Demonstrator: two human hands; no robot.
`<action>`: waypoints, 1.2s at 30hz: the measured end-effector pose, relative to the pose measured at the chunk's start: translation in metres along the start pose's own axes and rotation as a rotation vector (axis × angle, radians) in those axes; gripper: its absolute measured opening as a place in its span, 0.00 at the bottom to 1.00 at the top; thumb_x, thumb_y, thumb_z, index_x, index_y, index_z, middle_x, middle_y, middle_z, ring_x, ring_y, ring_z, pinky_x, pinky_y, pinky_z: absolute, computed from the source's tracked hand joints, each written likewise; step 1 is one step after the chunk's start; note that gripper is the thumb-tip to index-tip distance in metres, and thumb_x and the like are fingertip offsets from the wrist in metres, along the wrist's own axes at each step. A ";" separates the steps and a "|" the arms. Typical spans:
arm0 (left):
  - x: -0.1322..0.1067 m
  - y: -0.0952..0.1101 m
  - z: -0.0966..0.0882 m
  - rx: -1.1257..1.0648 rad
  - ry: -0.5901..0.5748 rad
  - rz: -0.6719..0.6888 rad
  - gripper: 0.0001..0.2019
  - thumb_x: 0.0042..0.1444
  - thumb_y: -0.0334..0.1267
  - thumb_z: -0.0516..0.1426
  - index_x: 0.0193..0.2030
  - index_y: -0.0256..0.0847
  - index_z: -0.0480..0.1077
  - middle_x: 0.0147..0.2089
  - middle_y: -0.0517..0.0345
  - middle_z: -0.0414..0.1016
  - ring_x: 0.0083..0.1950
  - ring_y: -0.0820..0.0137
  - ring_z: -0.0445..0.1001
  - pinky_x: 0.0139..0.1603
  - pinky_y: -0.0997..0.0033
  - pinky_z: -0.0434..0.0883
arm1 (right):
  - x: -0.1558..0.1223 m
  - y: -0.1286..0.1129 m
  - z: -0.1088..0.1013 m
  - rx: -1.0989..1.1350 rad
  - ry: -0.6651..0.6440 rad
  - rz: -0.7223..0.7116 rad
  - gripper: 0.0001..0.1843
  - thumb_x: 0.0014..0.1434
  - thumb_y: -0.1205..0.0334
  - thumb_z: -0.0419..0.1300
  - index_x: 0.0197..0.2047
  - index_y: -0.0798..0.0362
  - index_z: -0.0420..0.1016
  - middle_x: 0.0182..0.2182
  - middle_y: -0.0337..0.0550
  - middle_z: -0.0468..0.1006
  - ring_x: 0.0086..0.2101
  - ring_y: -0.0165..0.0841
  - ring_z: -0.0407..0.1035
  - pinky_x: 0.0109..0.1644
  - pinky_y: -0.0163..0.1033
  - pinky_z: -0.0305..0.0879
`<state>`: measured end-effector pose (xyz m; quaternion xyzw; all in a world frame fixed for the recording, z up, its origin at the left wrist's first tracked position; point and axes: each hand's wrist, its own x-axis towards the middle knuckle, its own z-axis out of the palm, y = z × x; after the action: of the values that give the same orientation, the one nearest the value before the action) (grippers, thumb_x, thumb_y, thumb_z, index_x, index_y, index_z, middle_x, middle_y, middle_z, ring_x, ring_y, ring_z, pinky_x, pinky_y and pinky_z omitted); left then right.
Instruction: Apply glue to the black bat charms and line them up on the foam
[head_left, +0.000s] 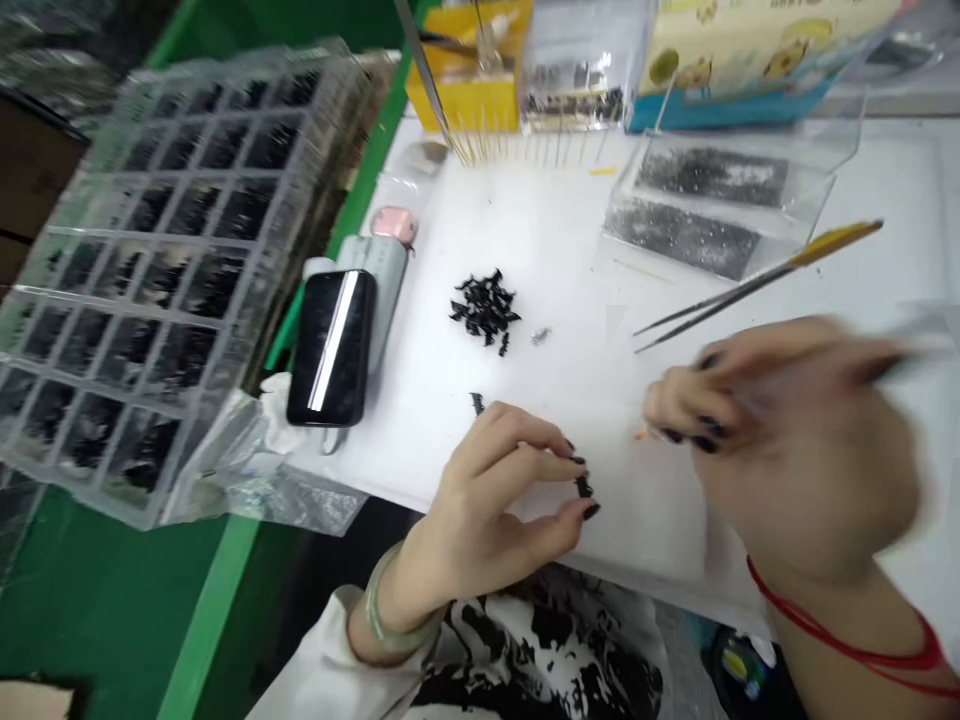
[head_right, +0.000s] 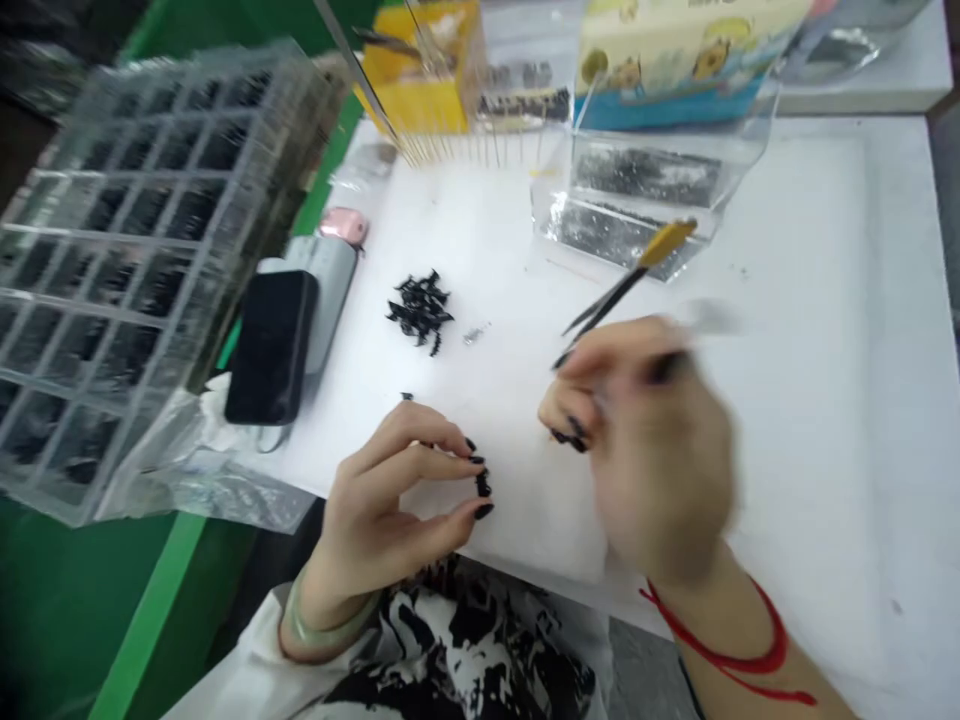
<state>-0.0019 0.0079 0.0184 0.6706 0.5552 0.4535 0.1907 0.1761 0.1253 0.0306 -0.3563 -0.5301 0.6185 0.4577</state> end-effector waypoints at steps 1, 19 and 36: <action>-0.004 -0.003 -0.009 0.066 0.045 -0.018 0.08 0.61 0.27 0.66 0.45 0.39 0.74 0.44 0.53 0.77 0.44 0.66 0.75 0.44 0.63 0.75 | -0.002 0.005 0.006 0.007 -0.028 0.007 0.20 0.71 0.40 0.61 0.35 0.46 0.75 0.23 0.34 0.62 0.22 0.31 0.61 0.27 0.43 0.65; 0.039 -0.067 -0.071 0.635 -0.120 -0.204 0.14 0.64 0.24 0.61 0.55 0.35 0.76 0.51 0.46 0.83 0.49 0.59 0.84 0.51 0.57 0.83 | 0.001 0.026 0.006 -0.144 0.074 0.179 0.13 0.61 0.58 0.68 0.45 0.46 0.69 0.27 0.32 0.70 0.25 0.30 0.70 0.27 0.35 0.69; 0.041 -0.090 -0.060 0.772 0.097 -0.005 0.05 0.71 0.33 0.60 0.43 0.35 0.75 0.38 0.55 0.79 0.39 0.66 0.80 0.42 0.63 0.80 | 0.001 0.026 0.008 -0.155 0.022 0.149 0.14 0.63 0.53 0.66 0.46 0.47 0.68 0.29 0.31 0.67 0.25 0.31 0.69 0.28 0.38 0.69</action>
<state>-0.1037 0.0584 -0.0022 0.6695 0.6949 0.2420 -0.1014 0.1631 0.1226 0.0066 -0.4360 -0.5434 0.6038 0.3874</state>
